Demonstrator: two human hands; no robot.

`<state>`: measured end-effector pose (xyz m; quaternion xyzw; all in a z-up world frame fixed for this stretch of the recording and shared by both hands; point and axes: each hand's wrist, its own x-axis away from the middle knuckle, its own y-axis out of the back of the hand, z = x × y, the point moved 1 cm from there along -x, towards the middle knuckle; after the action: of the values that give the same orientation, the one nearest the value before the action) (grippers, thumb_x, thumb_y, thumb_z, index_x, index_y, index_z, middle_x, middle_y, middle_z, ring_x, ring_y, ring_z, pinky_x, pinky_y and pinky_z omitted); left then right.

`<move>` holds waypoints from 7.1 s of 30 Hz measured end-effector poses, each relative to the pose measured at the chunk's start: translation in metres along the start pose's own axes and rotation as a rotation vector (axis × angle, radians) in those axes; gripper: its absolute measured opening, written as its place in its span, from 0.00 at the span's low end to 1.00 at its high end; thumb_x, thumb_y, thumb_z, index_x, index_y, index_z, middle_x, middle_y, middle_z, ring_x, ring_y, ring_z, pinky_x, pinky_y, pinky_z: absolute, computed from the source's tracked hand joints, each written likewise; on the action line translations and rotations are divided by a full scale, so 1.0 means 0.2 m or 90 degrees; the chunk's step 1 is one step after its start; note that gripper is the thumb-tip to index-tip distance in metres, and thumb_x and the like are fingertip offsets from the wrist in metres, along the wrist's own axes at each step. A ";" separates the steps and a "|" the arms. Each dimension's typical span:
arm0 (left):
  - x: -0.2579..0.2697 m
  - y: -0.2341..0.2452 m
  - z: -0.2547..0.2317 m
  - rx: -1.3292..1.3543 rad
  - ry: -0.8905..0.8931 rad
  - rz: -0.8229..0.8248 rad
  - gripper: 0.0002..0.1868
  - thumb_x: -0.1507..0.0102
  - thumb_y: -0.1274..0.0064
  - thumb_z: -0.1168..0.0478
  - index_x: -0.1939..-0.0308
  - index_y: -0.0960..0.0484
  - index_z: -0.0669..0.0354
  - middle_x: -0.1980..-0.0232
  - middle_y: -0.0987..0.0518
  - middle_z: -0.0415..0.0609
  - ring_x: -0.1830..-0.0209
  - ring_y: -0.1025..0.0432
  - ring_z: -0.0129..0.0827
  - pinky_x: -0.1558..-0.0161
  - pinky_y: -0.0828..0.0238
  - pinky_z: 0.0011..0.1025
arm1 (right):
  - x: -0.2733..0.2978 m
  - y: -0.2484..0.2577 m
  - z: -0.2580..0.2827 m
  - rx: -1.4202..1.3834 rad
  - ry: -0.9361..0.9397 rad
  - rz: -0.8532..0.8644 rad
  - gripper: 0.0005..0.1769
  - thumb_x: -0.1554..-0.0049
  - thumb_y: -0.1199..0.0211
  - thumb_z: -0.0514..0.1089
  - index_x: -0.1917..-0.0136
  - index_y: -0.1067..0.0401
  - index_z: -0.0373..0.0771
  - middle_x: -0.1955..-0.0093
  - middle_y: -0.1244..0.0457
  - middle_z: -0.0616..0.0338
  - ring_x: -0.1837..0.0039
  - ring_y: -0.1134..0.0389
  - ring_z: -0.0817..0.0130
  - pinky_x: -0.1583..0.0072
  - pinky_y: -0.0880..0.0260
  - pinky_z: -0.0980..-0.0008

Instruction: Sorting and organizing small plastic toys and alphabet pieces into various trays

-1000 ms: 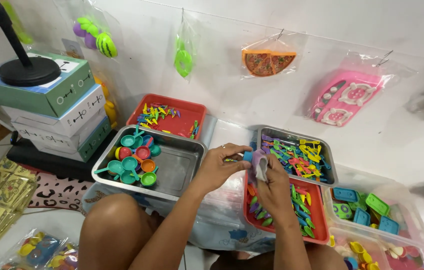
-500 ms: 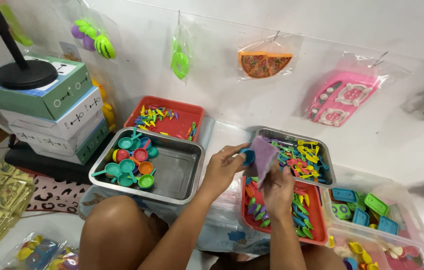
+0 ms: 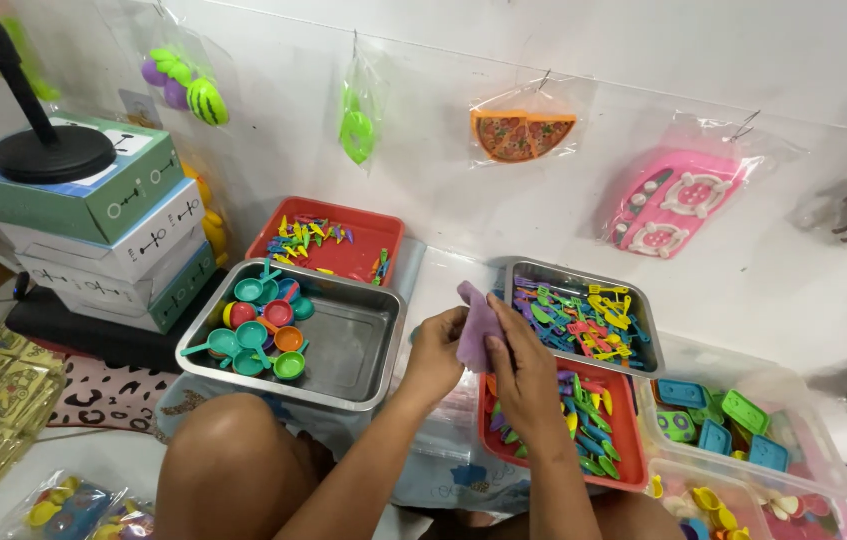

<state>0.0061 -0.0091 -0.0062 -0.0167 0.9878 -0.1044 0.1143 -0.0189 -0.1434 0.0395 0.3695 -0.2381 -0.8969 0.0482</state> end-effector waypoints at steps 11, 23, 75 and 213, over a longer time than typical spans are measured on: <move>0.01 -0.06 0.10 0.273 0.213 0.120 0.15 0.30 0.48 0.57 0.48 0.18 0.67 0.62 0.19 0.47 0.65 0.23 0.26 0.59 0.19 0.25 | 0.07 -0.06 -0.22 0.074 0.103 -0.170 0.22 0.32 0.52 0.52 0.39 0.26 0.34 0.43 0.32 0.52 0.39 0.29 0.52 0.35 0.32 0.58; 0.04 -0.04 -0.04 0.420 0.226 0.164 0.12 0.32 0.48 0.60 0.52 0.19 0.67 0.61 0.17 0.48 0.66 0.20 0.27 0.58 0.18 0.28 | 0.05 0.00 -0.10 0.054 0.175 -0.214 0.25 0.55 0.20 0.43 0.44 0.20 0.36 0.44 0.28 0.51 0.39 0.27 0.47 0.36 0.27 0.53; -0.72 0.24 0.51 -1.068 0.079 0.102 0.13 0.42 0.41 0.61 0.53 0.15 0.53 0.54 0.19 0.50 0.47 0.26 0.49 0.42 0.41 0.57 | 0.06 0.35 -0.38 -0.764 -0.474 -0.443 0.10 0.44 0.29 0.60 0.52 0.23 0.60 0.58 0.35 0.75 0.53 0.33 0.74 0.39 0.26 0.60; -0.30 0.02 -0.27 -0.274 0.047 -0.034 0.23 0.48 0.34 0.63 0.48 0.19 0.49 0.63 0.13 0.49 0.72 0.24 0.28 0.68 0.26 0.24 | -0.14 0.05 -0.29 -0.251 -0.367 -0.288 0.11 0.48 0.26 0.38 0.51 0.20 0.36 0.64 0.32 0.61 0.62 0.34 0.77 0.57 0.34 0.78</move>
<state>0.0518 0.0095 0.0583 -0.0628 0.9901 0.1052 0.0688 0.0410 -0.1675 0.0258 0.1297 0.0214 -0.9801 -0.1487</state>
